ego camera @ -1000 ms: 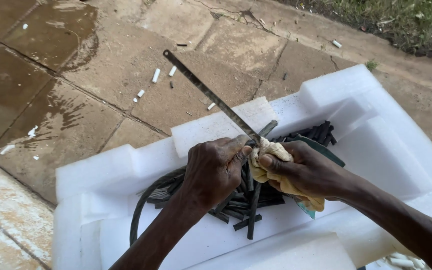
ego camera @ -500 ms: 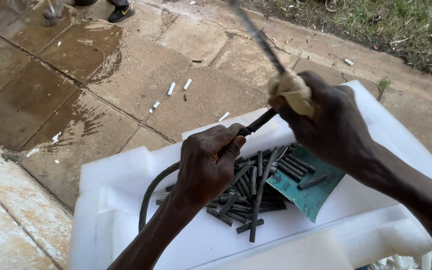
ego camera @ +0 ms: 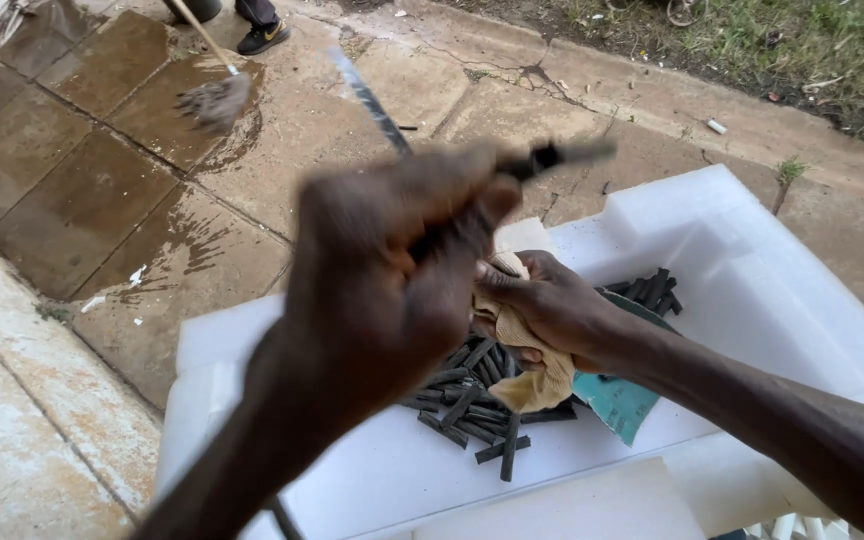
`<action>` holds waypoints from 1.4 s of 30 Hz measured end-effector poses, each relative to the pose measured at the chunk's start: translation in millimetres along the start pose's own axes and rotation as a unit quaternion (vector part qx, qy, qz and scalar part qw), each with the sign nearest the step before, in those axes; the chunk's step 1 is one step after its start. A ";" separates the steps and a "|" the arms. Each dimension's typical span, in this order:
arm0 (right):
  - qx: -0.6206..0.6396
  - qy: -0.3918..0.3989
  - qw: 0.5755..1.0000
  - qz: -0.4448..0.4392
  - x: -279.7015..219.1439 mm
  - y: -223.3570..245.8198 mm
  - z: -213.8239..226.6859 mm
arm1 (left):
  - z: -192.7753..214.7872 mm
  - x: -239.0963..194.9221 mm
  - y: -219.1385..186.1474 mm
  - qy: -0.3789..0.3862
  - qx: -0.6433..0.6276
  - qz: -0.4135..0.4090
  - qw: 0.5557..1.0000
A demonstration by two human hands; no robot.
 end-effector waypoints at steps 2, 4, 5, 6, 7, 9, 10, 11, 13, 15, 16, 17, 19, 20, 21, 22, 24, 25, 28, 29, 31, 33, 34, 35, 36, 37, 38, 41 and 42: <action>-0.073 -0.046 0.996 0.006 7.2 -13.7 18.0 | 2.0 -4.9 6.8 0.022 0.033 0.011 0.999; -0.146 -0.093 0.985 0.011 18.6 -32.9 40.4 | -0.2 -9.8 12.8 0.065 0.094 0.029 0.993; -0.119 -0.065 0.989 0.058 27.7 -39.8 42.4 | -2.0 -13.7 17.4 0.087 0.123 0.038 0.988; -0.092 -0.039 0.989 0.106 35.4 -44.8 45.9 | -3.1 -16.6 22.3 0.108 0.152 0.045 0.981; -0.093 -0.039 0.989 0.106 32.1 -40.2 45.5 | -3.3 -5.8 18.8 0.129 0.181 0.052 0.974; -0.126 -0.036 0.984 0.119 26.8 -29.6 41.2 | -2.9 16.6 1.7 0.173 0.240 0.067 0.953; -0.126 -0.035 0.984 0.119 25.7 -27.4 40.9 | -3.8 -0.1 20.5 0.193 0.267 0.074 0.941; -0.124 -0.049 0.983 0.122 23.9 -24.5 43.2 | -5.6 -19.1 37.5 0.213 0.295 0.080 0.928; -0.123 -0.056 0.983 0.127 19.1 -15.6 39.4 | -8.3 -48.9 60.0 0.250 0.354 0.098 0.896; -0.131 -0.094 0.980 0.119 5.2 -1.5 35.7 | -6.3 -65.4 70.7 0.288 0.410 0.117 0.857; -0.132 -0.096 0.980 0.117 9.7 -7.1 41.5 | -6.6 -73.2 78.2 0.307 0.433 0.123 0.839; -0.135 -0.096 0.978 0.128 14.1 -10.2 46.9 | -10.4 -81.5 85.3 0.326 0.454 0.129 0.819; -0.139 -0.105 0.975 0.139 16.6 -14.9 54.1 | -33.4 -104.3 107.0 0.344 0.470 0.129 0.802; -0.184 -0.107 0.967 0.142 17.3 -15.2 51.7 | -40.9 -112.4 117.2 0.285 0.422 0.128 0.851; -0.228 -0.109 0.957 0.144 18.4 -15.8 48.8 | -46.6 -121.9 128.0 0.224 0.369 0.127 0.893; -0.230 -0.111 0.957 0.141 18.2 -18.1 51.2 | -55.5 -128.7 139.5 0.224 0.366 0.128 0.894; -0.305 -0.096 0.934 0.161 19.9 -18.1 47.4 | -59.4 -137.1 157.4 0.145 0.323 0.130 0.926; -0.306 -0.095 0.934 0.160 18.9 -18.4 42.7 | -62.8 -141.5 158.6 0.144 0.323 0.132 0.926; -0.364 -0.072 0.915 0.157 13.9 -18.3 27.2 | -74.8 -152.9 168.6 0.144 0.305 0.172 0.925; -0.386 -0.065 0.906 0.161 12.6 -17.7 21.4 | -74.3 -159.2 178.2 0.136 0.284 0.225 0.922; -0.409 -0.051 0.897 0.161 14.5 -20.9 16.9 | -69.9 -164.5 188.3 0.125 0.262 0.284 0.914; -0.451 -0.053 0.880 0.141 17.7 -34.5 24.4 | -62.2 -169.2 197.3 0.098 0.200 0.355 0.908; -0.451 -0.051 0.880 0.140 16.7 -35.4 22.8 | -61.3 -170.3 199.0 0.098 0.200 0.358 0.907; -0.466 -0.053 0.873 0.134 15.8 -36.5 22.2 | -62.2 -173.4 202.7 0.102 0.181 0.374 0.904; -0.481 -0.057 0.865 0.129 15.1 -37.1 21.9 | -63.2 -175.8 206.8 0.107 0.163 0.389 0.901; -0.481 -0.056 0.865 0.128 16.3 -37.6 19.1 | -62.1 -175.7 207.6 0.107 0.163 0.390 0.900; -0.491 -0.055 0.860 0.125 16.3 -39.0 16.9 | -62.8 -174.7 206.4 0.109 0.161 0.382 0.903; -0.512 -0.056 0.851 0.107 15.1 -43.2 12.6 | -65.3 -176.0 208.1 0.112 0.157 0.372 0.908; -0.523 -0.059 0.845 0.096 14.2 -45.3 13.0 | -67.2 -176.2 209.1 0.113 0.157 0.367 0.910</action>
Point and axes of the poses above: each hand's wrist, its own x-axis towards the middle knuckle, its own z-axis out of the back of the hand, y = z × x, the point moved 10 cm from there along x, towards the middle knuckle, and after that the axes turned 4 degrees about x, right-handed, at the moved point
